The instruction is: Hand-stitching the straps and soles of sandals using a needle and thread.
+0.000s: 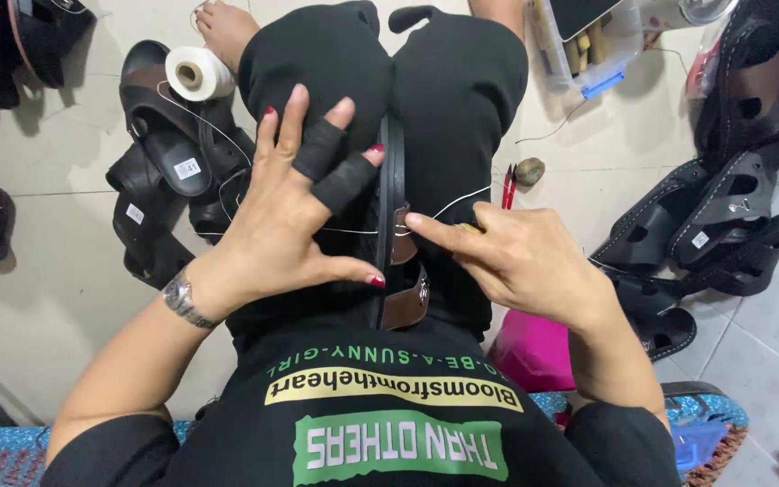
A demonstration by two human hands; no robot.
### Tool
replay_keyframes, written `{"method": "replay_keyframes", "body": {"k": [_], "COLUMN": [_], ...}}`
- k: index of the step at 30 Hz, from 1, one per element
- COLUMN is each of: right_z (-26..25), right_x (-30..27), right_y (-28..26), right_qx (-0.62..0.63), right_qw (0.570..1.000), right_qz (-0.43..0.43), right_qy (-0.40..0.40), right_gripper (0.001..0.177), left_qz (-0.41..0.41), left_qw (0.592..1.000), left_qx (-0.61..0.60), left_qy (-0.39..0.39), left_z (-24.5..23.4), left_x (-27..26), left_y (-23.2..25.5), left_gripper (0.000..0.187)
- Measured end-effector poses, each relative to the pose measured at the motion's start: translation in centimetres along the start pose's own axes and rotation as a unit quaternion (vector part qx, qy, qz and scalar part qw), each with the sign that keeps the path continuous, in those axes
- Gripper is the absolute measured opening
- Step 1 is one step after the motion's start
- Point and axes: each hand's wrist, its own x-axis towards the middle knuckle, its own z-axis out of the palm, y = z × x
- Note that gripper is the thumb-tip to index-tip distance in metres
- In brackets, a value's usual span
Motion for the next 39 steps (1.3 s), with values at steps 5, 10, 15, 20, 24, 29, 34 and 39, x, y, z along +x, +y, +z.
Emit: {"method": "replay_keyframes", "body": {"k": [5,10,15,20,24,29,34,39], "right_z": [-0.3,-1.8,-1.5,0.7,-1.2,0.1,2.2,2.8], "right_x": [0.2,0.5,1.6,3.4,3.0,2.2,0.9,0.8], "right_y": [-0.2,-2.8,-2.9,-2.9,-3.8,-4.1,-2.0,-2.2], "right_qx": [-0.009,-0.080,-0.105,-0.073,-0.034,-0.034,-0.101,-0.137], "right_qw": [1.000,0.996,0.994,0.994,0.998,0.996,0.990,0.982], "right_qz": [-0.005,0.036,0.022,-0.020,-0.002,0.050,0.026,-0.005], "right_qy": [-0.001,-0.008,-0.024,0.077,0.048,0.061,0.097,0.129], "right_gripper": [0.058,0.060,0.060,0.041,0.045,0.020,0.021,0.017], "left_qz": [0.023,0.050,0.068,0.097,0.050,-0.110,-0.186,-0.217], "left_qw": [0.999,0.996,0.995,0.989,0.992,0.751,0.778,0.871], "left_qx": [0.009,0.018,0.015,-0.046,0.004,-0.650,-0.595,-0.425], "left_qy": [0.045,0.067,0.075,0.099,0.118,0.038,0.078,0.115], "left_z": [1.2,1.9,2.4,2.2,2.1,0.8,3.6,4.8], "left_x": [0.1,0.5,1.1,1.3,-0.9,-5.3,-3.7,-3.5], "left_y": [-0.5,-0.6,-1.5,-2.6,-0.7,1.1,1.4,3.5], "left_gripper": [0.109,0.105,0.108,0.101,0.107,0.009,0.022,0.027]}}
